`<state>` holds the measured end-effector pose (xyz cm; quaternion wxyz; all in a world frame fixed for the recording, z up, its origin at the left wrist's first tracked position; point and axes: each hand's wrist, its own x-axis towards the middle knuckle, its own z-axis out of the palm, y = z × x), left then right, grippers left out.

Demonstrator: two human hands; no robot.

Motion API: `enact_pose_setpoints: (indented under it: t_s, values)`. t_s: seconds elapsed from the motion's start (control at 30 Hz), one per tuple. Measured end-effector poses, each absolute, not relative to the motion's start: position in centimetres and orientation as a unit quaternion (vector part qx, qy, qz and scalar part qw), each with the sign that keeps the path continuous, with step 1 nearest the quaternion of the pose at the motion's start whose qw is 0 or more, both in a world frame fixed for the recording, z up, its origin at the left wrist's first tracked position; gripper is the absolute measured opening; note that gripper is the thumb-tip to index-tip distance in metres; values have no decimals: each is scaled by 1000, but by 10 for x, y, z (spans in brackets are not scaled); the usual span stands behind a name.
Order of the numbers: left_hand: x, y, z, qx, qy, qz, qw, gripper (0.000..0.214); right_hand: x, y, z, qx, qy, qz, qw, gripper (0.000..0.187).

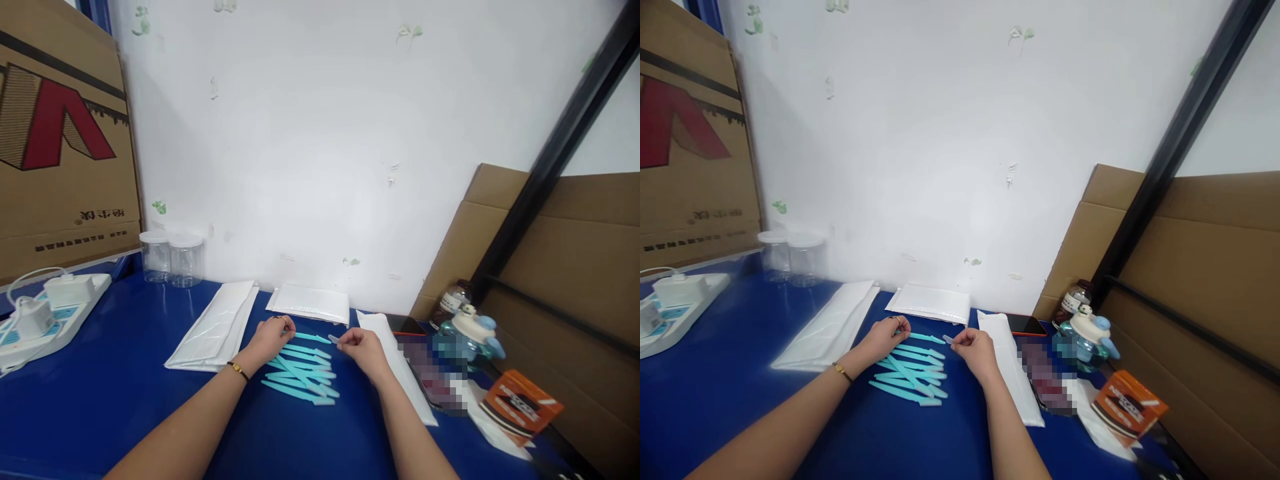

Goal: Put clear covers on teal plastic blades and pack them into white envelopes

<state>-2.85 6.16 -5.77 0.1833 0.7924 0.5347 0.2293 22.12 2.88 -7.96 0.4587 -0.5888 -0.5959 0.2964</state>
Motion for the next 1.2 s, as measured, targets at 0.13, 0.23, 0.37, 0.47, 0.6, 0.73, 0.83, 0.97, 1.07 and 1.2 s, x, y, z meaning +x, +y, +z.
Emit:
enact_pose_setpoints:
  t_s: [0.13, 0.23, 0.37, 0.47, 0.6, 0.73, 0.83, 0.97, 1.07, 1.2]
  values:
    - [-28, 60, -55, 792, 537, 226, 186, 12, 218, 26, -77, -588, -601, 299, 452, 10]
    - [-29, 59, -55, 791, 537, 224, 188, 13, 219, 26, -77, -585, -604, 298, 451, 10]
    - [-30, 60, -54, 791, 540, 220, 188, 14, 223, 27, -77, -583, -600, 293, 464, 11]
    - [-30, 60, -53, 790, 541, 219, 189, 13, 223, 26, -76, -577, -601, 301, 464, 11]
    - [-28, 58, -53, 790, 538, 221, 191, 14, 216, 23, -74, -570, -610, 314, 452, 12]
    - [-26, 55, -54, 807, 510, 216, 206, 14, 209, 20, -72, -555, -624, 332, 439, 12]
    - [-27, 53, -53, 821, 494, 191, 213, 18, 208, 19, -73, -546, -631, 338, 436, 13]
    - [-33, 44, -45, 855, 446, 167, 207, 57, 210, 19, -72, -549, -640, 329, 424, 18]
    - [-36, 32, -39, 889, 390, 91, 223, 105, 215, 18, -66, -568, -630, 275, 451, 21]
    - [-26, 16, -34, 908, 386, 57, 149, 94, 222, 18, -59, -574, -600, 256, 496, 26]
